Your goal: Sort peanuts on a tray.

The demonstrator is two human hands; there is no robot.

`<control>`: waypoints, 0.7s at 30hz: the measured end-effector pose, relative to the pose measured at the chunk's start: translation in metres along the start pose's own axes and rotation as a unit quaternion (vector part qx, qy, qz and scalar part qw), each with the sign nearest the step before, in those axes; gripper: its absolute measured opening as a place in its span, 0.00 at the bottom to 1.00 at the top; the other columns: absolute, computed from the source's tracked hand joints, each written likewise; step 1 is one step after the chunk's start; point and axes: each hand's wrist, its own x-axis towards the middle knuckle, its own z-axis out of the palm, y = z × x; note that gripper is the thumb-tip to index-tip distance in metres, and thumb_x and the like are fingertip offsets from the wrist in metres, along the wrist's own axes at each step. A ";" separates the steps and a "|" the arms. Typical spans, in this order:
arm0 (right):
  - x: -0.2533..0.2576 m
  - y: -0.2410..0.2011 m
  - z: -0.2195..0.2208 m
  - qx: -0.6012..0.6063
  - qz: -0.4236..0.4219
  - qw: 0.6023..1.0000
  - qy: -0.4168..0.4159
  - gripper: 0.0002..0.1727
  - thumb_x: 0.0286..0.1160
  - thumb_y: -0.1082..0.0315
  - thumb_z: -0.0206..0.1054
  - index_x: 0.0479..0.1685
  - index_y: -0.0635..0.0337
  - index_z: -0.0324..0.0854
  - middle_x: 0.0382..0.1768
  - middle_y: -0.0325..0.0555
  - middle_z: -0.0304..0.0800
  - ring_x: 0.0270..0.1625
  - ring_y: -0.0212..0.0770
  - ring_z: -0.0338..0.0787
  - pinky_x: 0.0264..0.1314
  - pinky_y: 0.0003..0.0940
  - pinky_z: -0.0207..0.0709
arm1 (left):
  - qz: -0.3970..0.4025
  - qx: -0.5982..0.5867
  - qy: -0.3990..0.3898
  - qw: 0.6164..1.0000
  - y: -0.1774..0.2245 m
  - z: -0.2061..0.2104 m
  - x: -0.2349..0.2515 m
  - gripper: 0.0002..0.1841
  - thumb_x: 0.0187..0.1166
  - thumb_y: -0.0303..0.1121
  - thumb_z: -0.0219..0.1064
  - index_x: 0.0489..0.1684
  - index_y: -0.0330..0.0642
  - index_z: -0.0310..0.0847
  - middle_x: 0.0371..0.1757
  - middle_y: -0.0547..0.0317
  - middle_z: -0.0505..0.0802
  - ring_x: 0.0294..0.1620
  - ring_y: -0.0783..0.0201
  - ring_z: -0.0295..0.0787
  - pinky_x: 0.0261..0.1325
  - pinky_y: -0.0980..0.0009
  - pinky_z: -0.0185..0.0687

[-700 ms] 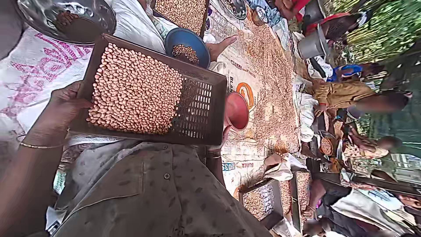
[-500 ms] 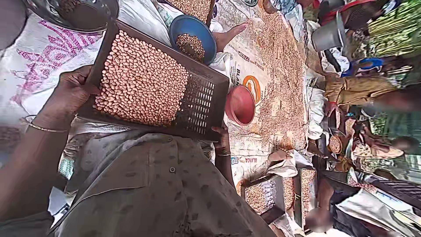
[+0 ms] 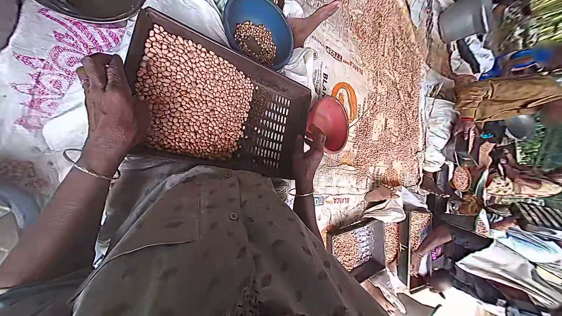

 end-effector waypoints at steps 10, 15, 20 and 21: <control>0.001 -0.057 0.097 0.027 -0.163 0.927 -0.338 0.13 0.78 0.74 0.67 0.58 0.67 0.88 0.57 0.61 0.92 0.62 0.57 0.91 0.66 0.53 0.82 | 0.322 -0.087 -0.199 0.921 0.024 0.056 0.000 0.09 0.75 0.25 0.62 0.45 0.34 0.88 0.54 0.34 0.87 0.63 0.30 0.80 0.64 0.28 0.66; 0.001 -0.064 0.101 -0.049 -0.163 0.920 -0.354 0.13 0.82 0.72 0.63 0.58 0.69 0.86 0.61 0.66 0.88 0.67 0.63 0.88 0.68 0.55 0.82 | 0.323 -0.071 -0.187 0.925 0.016 0.066 0.000 0.09 0.73 0.25 0.67 0.46 0.36 0.89 0.52 0.38 0.86 0.59 0.33 0.82 0.62 0.28 0.68; 0.004 -0.054 0.100 0.212 -0.040 0.929 -0.299 0.08 0.79 0.77 0.64 0.48 0.73 0.84 0.44 0.58 0.91 0.42 0.44 0.95 0.49 0.38 0.90 | 0.351 -0.035 -0.156 0.923 0.019 0.068 -0.002 0.11 0.78 0.30 0.60 0.43 0.37 0.90 0.48 0.39 0.86 0.55 0.34 0.82 0.58 0.29 0.64; 0.006 -0.053 0.095 0.288 0.016 0.902 -0.321 0.08 0.81 0.77 0.62 0.50 0.74 0.81 0.44 0.56 0.90 0.38 0.40 0.94 0.45 0.36 0.92 | 0.353 -0.029 -0.156 0.922 0.020 0.068 -0.003 0.11 0.77 0.30 0.60 0.43 0.36 0.89 0.48 0.38 0.86 0.56 0.33 0.82 0.58 0.29 0.64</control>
